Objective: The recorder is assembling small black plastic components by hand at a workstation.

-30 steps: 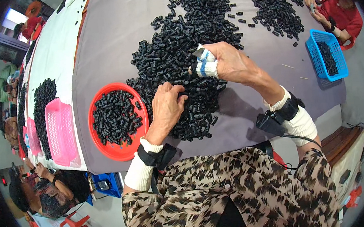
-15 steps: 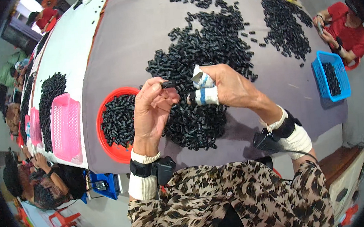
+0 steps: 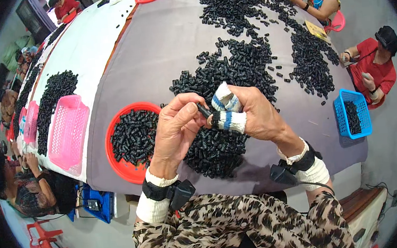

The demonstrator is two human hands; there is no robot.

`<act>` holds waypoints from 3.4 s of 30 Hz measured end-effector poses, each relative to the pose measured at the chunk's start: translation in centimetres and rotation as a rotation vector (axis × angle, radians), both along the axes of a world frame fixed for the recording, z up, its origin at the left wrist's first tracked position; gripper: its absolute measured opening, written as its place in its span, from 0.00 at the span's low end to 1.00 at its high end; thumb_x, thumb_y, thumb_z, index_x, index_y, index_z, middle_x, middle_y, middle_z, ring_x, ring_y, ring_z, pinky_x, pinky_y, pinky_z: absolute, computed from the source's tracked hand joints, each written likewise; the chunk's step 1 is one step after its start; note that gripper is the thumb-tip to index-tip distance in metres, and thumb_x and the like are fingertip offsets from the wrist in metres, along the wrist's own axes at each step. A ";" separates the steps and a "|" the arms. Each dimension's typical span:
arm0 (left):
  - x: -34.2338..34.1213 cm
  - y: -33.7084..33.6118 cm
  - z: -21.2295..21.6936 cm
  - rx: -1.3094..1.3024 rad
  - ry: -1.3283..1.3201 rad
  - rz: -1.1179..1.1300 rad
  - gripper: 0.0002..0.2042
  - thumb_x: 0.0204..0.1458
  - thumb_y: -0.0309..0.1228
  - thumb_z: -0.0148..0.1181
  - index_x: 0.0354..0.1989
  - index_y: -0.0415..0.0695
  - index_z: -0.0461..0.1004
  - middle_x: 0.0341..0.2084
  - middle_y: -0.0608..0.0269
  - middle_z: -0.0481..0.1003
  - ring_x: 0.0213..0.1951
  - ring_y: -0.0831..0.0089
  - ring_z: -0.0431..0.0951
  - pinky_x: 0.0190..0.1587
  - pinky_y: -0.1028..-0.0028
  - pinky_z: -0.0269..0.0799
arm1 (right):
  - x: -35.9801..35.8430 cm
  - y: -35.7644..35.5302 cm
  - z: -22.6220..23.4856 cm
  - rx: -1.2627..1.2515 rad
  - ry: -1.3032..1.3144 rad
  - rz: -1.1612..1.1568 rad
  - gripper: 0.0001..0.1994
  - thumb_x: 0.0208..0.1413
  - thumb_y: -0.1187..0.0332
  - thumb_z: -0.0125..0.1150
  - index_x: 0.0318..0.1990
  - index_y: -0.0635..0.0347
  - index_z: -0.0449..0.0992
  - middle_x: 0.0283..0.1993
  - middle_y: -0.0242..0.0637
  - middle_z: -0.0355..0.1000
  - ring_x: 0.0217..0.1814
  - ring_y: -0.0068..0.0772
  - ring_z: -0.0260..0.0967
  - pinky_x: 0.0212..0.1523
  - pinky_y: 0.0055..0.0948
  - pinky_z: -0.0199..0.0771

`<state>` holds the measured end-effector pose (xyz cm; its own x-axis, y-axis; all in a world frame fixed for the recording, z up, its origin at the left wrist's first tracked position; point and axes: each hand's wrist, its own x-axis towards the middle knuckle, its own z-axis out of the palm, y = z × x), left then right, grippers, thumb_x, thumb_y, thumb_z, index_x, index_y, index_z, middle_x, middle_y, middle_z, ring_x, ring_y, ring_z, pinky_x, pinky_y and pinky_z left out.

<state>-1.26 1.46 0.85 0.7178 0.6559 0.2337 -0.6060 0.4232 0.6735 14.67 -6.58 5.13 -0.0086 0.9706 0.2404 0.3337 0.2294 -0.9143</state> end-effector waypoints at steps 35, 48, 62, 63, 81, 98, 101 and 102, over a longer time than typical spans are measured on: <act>0.8 -1.5 0.8 -0.117 0.124 0.044 0.12 0.53 0.26 0.52 0.45 0.35 0.68 0.33 0.61 0.74 0.34 0.80 0.74 0.38 0.82 0.70 | 0.5 -0.1 -0.8 0.151 -0.084 -0.084 0.12 0.44 0.66 0.63 0.30 0.64 0.69 0.19 0.40 0.67 0.18 0.25 0.63 0.21 0.27 0.63; 1.0 -1.8 0.5 -0.157 0.126 0.060 0.11 0.54 0.30 0.53 0.43 0.38 0.70 0.31 0.62 0.75 0.31 0.80 0.74 0.33 0.81 0.70 | 0.9 0.2 -0.8 0.021 -0.087 0.008 0.14 0.45 0.61 0.63 0.29 0.64 0.70 0.19 0.38 0.67 0.19 0.26 0.63 0.23 0.28 0.64; 0.9 -2.2 0.9 -0.099 0.161 0.052 0.10 0.55 0.29 0.52 0.42 0.38 0.70 0.31 0.63 0.75 0.31 0.81 0.75 0.32 0.82 0.73 | 1.2 0.7 0.2 -0.026 -0.234 0.088 0.17 0.39 0.60 0.63 0.25 0.66 0.68 0.20 0.43 0.67 0.23 0.39 0.66 0.27 0.33 0.65; 1.0 -2.3 1.0 -0.102 0.171 0.060 0.10 0.55 0.29 0.52 0.42 0.38 0.70 0.31 0.63 0.75 0.31 0.81 0.75 0.32 0.82 0.73 | 1.2 0.7 0.1 -0.028 -0.234 0.085 0.17 0.39 0.60 0.63 0.25 0.66 0.68 0.20 0.43 0.67 0.23 0.39 0.66 0.27 0.33 0.65; 0.6 -1.9 0.9 -0.102 0.155 0.010 0.08 0.54 0.28 0.53 0.40 0.39 0.71 0.30 0.65 0.75 0.30 0.83 0.73 0.30 0.82 0.71 | 1.4 1.2 -0.4 -0.035 -0.259 0.121 0.17 0.38 0.59 0.63 0.23 0.67 0.68 0.18 0.44 0.66 0.20 0.40 0.64 0.25 0.34 0.64; 1.0 -2.2 0.5 -0.138 0.261 0.097 0.08 0.53 0.28 0.53 0.39 0.38 0.71 0.29 0.66 0.74 0.27 0.84 0.73 0.27 0.84 0.71 | 0.9 0.7 -1.1 0.066 -0.299 0.131 0.13 0.43 0.63 0.59 0.29 0.65 0.70 0.21 0.44 0.68 0.22 0.43 0.67 0.27 0.35 0.66; 1.1 -2.2 0.5 -0.158 0.221 0.063 0.08 0.54 0.28 0.52 0.40 0.38 0.71 0.29 0.65 0.74 0.27 0.83 0.74 0.27 0.84 0.71 | 1.0 0.4 -0.4 -0.010 -0.201 0.121 0.14 0.42 0.61 0.61 0.28 0.65 0.71 0.21 0.44 0.69 0.23 0.43 0.68 0.27 0.35 0.66; 1.2 -2.2 0.5 -0.169 0.212 0.052 0.08 0.54 0.28 0.52 0.40 0.38 0.71 0.29 0.65 0.74 0.27 0.83 0.74 0.28 0.84 0.71 | 1.1 0.4 -0.4 -0.011 -0.200 0.118 0.14 0.42 0.61 0.61 0.28 0.65 0.71 0.21 0.44 0.69 0.23 0.43 0.68 0.27 0.35 0.66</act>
<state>-0.07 -0.70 1.33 0.7034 0.7100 -0.0338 -0.4831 0.5124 0.7100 15.79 -6.20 4.77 -0.1690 0.9625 0.2121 0.4796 0.2683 -0.8355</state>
